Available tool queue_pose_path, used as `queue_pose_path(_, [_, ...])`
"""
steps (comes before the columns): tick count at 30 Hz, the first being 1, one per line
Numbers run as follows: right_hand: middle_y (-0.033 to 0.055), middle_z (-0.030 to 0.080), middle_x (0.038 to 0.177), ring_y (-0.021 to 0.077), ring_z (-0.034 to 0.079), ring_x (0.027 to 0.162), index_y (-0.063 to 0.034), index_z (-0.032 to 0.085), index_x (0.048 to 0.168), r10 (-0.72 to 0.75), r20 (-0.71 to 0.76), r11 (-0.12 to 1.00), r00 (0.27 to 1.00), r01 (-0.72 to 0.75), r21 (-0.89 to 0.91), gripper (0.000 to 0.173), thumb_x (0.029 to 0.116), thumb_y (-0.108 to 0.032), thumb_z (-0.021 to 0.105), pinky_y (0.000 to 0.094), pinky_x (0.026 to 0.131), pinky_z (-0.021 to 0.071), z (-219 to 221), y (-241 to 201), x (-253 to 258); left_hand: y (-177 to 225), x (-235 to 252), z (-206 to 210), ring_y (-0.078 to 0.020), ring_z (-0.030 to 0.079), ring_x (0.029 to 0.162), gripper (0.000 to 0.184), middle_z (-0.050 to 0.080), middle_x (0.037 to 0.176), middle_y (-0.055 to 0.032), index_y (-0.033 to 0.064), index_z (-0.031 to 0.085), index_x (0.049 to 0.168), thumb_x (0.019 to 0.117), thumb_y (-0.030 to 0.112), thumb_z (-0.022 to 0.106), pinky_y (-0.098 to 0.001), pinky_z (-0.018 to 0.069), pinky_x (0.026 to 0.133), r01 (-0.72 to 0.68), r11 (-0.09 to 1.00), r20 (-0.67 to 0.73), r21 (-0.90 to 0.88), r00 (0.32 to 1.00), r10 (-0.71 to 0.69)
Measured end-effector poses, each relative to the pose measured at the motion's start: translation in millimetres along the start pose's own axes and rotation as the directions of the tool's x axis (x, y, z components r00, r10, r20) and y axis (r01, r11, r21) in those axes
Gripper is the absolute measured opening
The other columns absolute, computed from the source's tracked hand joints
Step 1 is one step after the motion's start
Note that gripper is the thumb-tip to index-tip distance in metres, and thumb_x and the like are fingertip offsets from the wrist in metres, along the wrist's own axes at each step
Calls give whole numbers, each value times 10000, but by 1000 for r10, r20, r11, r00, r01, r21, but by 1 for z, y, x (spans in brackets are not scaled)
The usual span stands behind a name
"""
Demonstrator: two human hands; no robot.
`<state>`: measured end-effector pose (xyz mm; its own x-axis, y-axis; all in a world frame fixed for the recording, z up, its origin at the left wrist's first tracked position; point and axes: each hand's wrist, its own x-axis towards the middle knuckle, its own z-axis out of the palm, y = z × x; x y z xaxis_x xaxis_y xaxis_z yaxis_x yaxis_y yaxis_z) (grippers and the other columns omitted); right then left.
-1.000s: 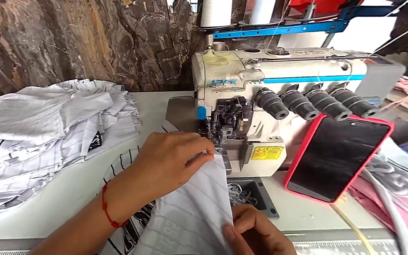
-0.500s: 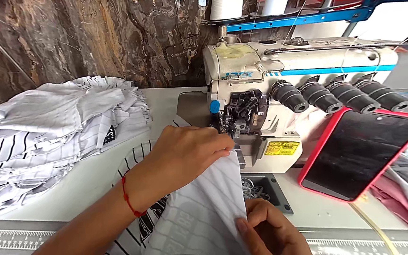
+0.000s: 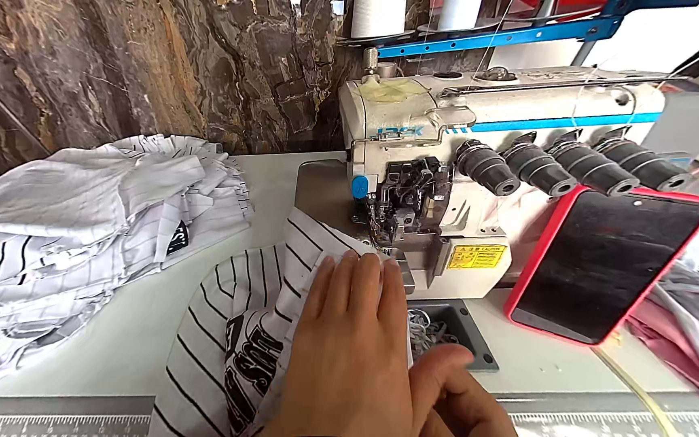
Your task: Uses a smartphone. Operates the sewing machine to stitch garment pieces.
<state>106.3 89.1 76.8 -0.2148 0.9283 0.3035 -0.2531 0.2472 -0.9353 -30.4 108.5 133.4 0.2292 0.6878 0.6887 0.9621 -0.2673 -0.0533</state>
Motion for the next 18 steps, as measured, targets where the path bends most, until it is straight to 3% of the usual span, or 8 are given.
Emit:
queue_pose_path(3, [-217,673,852,-108,627,779,-156,574,1011,-28,-11,999,1000,28,-22,201,931,25,612,143,716,540,0,1,0,2,0,5,-369,674,1174,925,726,1202,-163,49,734,1230,940,784,253,-528,512,1015,22,1000,7,13,1000,-23])
queue_pose_path(7, [-191,662,851,-95,621,774,-132,572,983,-34,-59,999,998,32,-30,195,928,54,594,134,706,531,3,-2,3,-2,0,11,-365,663,1193,995,728,1197,-151,78,734,1247,888,849,216,-532,497,1036,19,1000,-20,2,1000,-19])
queue_pose_path(14, [-199,670,874,-98,625,788,-142,572,1001,-88,-80,996,993,85,-35,212,928,56,584,133,710,531,2,1,7,-4,6,16,-391,664,1175,1003,733,1169,-137,85,739,1232,862,870,237,-569,499,1012,15,1000,-25,-14,1000,-16])
queue_pose_path(18, [-213,671,894,-107,626,807,-184,603,1013,-131,-32,991,991,130,-38,191,956,-3,617,121,714,539,-2,0,11,-7,2,14,-392,625,1255,1040,703,1270,-153,50,697,1292,859,873,232,-556,475,1057,-4,998,2,-61,1000,4])
